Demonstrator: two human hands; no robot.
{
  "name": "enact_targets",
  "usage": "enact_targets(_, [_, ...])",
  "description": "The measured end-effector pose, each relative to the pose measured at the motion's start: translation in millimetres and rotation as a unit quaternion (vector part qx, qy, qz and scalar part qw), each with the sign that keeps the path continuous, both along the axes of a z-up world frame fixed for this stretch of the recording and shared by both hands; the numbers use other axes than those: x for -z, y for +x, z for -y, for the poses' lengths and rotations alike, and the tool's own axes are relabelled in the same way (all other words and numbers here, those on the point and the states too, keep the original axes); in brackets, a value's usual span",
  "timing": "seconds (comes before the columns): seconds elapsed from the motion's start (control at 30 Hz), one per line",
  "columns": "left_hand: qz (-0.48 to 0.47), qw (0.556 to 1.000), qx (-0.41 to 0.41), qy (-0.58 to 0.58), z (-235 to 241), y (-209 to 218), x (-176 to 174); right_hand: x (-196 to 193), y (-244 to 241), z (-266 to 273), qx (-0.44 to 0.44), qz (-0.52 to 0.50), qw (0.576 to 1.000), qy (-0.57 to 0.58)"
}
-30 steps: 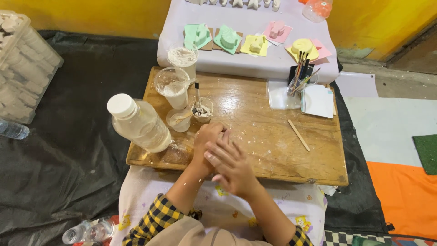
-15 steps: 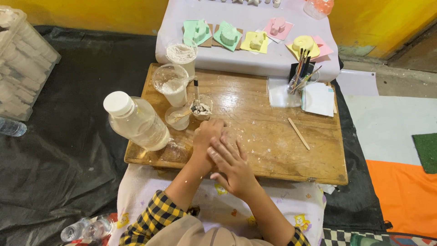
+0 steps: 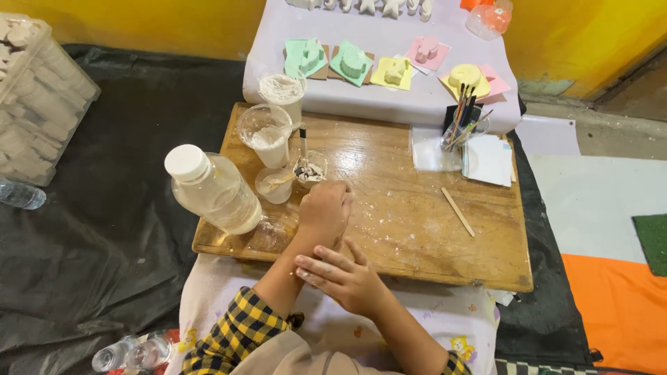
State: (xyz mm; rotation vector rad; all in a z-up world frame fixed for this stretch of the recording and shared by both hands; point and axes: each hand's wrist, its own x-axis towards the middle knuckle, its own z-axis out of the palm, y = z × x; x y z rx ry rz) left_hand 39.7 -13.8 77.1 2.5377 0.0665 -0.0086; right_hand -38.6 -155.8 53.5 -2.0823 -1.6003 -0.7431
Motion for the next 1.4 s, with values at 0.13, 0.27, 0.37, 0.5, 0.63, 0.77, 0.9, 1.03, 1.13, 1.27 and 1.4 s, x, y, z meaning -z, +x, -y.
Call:
enact_targets(0.13, [0.008, 0.999, 0.025, -0.018, -16, 11, 16, 15, 20, 19, 0.062, 0.049, 0.997, 0.006])
enact_targets(0.27, [0.274, 0.958, 0.088, 0.010, -24, 16, 47, 21, 40, 34, 0.289, -0.010, 0.954, 0.076])
enact_targets(0.37, [0.270, 0.942, 0.183, -0.079, -13, -12, -3, 24, 47, 44, 0.336, -0.067, 0.939, 0.045])
enact_targets(0.5, [0.249, 0.879, 0.274, -0.302, 6, -29, -17, 20, 49, 45, 0.318, -0.091, 0.943, 0.042])
enact_targets(0.63, [0.278, 0.865, 0.166, -0.384, 12, -27, 14, -9, 44, 44, 0.308, -0.162, 0.933, 0.090])
enact_targets(0.77, [0.302, 0.912, 0.097, -0.259, -4, -22, 43, -17, 53, 62, 0.270, -0.242, 0.917, 0.168])
enact_targets(0.9, [0.278, 0.943, 0.095, -0.154, -28, -32, 32, -20, 78, 115, 0.504, -0.294, 0.811, 0.035])
enact_targets(1.03, [0.300, 0.940, 0.133, -0.093, -38, -27, 47, 21, 109, 163, 0.623, -0.262, 0.735, -0.055])
enact_targets(1.13, [0.273, 0.943, 0.188, -0.038, -33, -23, 39, 40, 118, 175, 0.592, -0.191, 0.782, -0.038])
enact_targets(1.27, [0.308, 0.931, 0.195, 0.026, -27, -13, 51, 54, 123, 214, 0.651, -0.158, 0.741, -0.035])
enact_targets(1.4, [0.356, 0.918, 0.169, -0.026, -33, -9, 61, 48, 110, 219, 0.709, -0.158, 0.686, -0.046])
